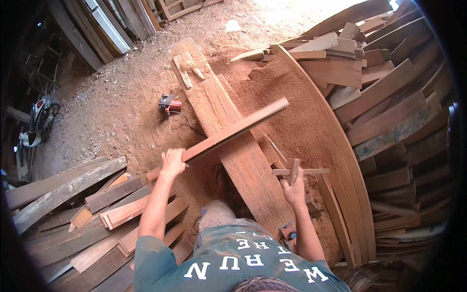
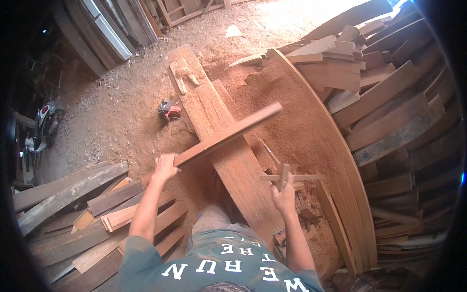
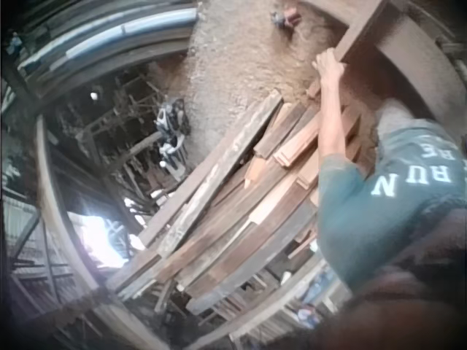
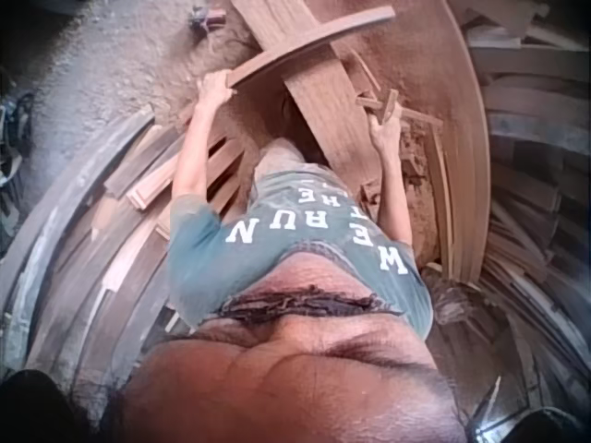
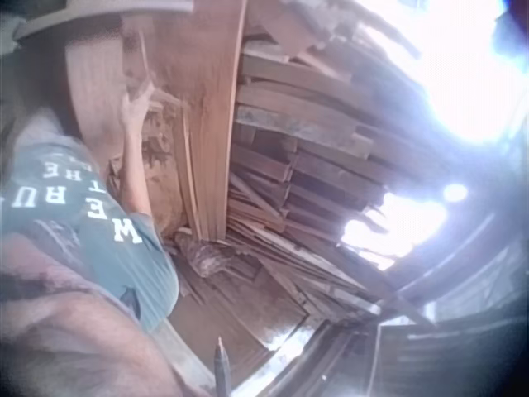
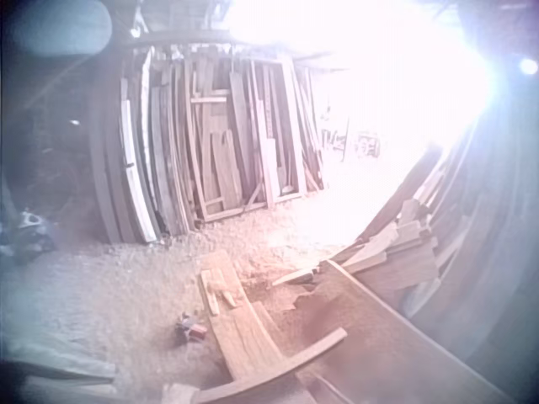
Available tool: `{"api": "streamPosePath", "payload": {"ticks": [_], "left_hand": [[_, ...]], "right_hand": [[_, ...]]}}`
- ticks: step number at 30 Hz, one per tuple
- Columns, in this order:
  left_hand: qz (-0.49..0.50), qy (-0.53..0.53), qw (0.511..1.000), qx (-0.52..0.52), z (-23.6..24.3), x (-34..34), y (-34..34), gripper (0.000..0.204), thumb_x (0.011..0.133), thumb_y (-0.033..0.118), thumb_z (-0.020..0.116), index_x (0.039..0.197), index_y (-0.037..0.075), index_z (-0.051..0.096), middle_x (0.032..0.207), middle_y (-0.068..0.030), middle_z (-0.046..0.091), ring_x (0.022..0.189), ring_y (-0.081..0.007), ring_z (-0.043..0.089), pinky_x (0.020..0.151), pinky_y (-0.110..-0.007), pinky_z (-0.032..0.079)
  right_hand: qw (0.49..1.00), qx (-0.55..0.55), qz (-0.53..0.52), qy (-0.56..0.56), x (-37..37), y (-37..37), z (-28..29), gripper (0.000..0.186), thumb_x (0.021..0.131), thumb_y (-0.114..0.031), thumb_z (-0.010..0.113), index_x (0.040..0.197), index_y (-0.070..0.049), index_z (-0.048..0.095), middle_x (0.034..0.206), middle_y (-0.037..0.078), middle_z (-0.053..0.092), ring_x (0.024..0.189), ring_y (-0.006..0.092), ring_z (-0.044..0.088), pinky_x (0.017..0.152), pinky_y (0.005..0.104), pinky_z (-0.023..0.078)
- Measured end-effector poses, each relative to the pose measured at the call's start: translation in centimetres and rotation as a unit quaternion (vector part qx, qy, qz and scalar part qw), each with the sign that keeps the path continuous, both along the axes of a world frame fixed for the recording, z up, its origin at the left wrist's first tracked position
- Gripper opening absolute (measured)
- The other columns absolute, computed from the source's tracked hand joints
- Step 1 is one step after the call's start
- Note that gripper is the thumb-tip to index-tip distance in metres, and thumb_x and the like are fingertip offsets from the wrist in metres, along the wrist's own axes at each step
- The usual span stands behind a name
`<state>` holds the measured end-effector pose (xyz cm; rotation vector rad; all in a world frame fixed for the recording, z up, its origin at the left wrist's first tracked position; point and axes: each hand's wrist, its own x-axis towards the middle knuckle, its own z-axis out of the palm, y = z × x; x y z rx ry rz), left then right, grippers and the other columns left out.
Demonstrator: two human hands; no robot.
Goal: The person smooths a wooden plank with a hand plane, then uses a circular saw to cut the plank into smaller pieces. They handle the cut pieces, stacking them and fitting them into a curved wooden structure.
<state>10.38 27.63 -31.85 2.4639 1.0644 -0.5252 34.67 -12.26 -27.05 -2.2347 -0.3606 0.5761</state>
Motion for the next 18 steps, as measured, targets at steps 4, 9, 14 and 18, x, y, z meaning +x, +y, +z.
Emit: {"api": "streamPosePath", "payload": {"ticks": [4, 9, 14, 18], "left_hand": [[-0.105, -0.047, 0.985, 0.127, 0.2, 6.5, 0.7, 0.087, 0.076, 0.012, 0.083, 0.154, 0.013, 0.043, 0.156, -0.0161, 0.042, 0.149, -0.0386, 0.034, 0.121, -0.067, 0.023], [-0.283, -0.034, 0.952, 0.114, -3.3, 13.6, -0.8, 0.045, 0.085, 0.007, 0.069, 0.129, 0.011, 0.062, 0.132, -0.012, 0.064, 0.136, -0.0315, 0.052, 0.113, -0.067, 0.033], [-0.331, -0.006, 0.943, 0.04, -3.5, 16.0, -0.2, 0.021, 0.091, 0.011, 0.06, 0.107, 0.012, 0.074, 0.108, -0.0091, 0.076, 0.112, -0.0311, 0.071, 0.101, -0.063, 0.046], [-0.412, -0.028, 0.905, 0.102, -6.4, 16.1, -0.8, 0.017, 0.091, 0.016, 0.063, 0.092, 0.016, 0.079, 0.095, -0.008, 0.079, 0.096, -0.0282, 0.077, 0.087, -0.054, 0.056]], "right_hand": [[0.997, -0.044, -0.058, -0.027, 3.6, 1.5, 2.7, 0.066, 0.093, -0.006, 0.064, 0.15, -0.011, 0.032, 0.117, 0.028, 0.067, 0.108, 0.0417, 0.069, 0.093, 0.05, 0.052], [0.996, -0.023, -0.047, -0.071, 7.3, 1.2, -0.1, 0.062, 0.092, -0.004, 0.064, 0.148, -0.011, 0.038, 0.119, 0.028, 0.066, 0.113, 0.0421, 0.066, 0.096, 0.0499, 0.05], [0.995, -0.052, 0.076, -0.034, 8.7, -2.4, -4.7, 0.062, 0.09, -0.003, 0.065, 0.147, -0.011, 0.043, 0.125, 0.024, 0.063, 0.12, 0.0375, 0.062, 0.103, 0.045, 0.048], [0.981, -0.004, 0.15, 0.123, 5.0, -6.7, -7.2, 0.069, 0.087, 0.0, 0.065, 0.151, -0.013, 0.042, 0.117, 0.011, 0.066, 0.111, 0.0252, 0.063, 0.099, 0.0388, 0.051]]}}
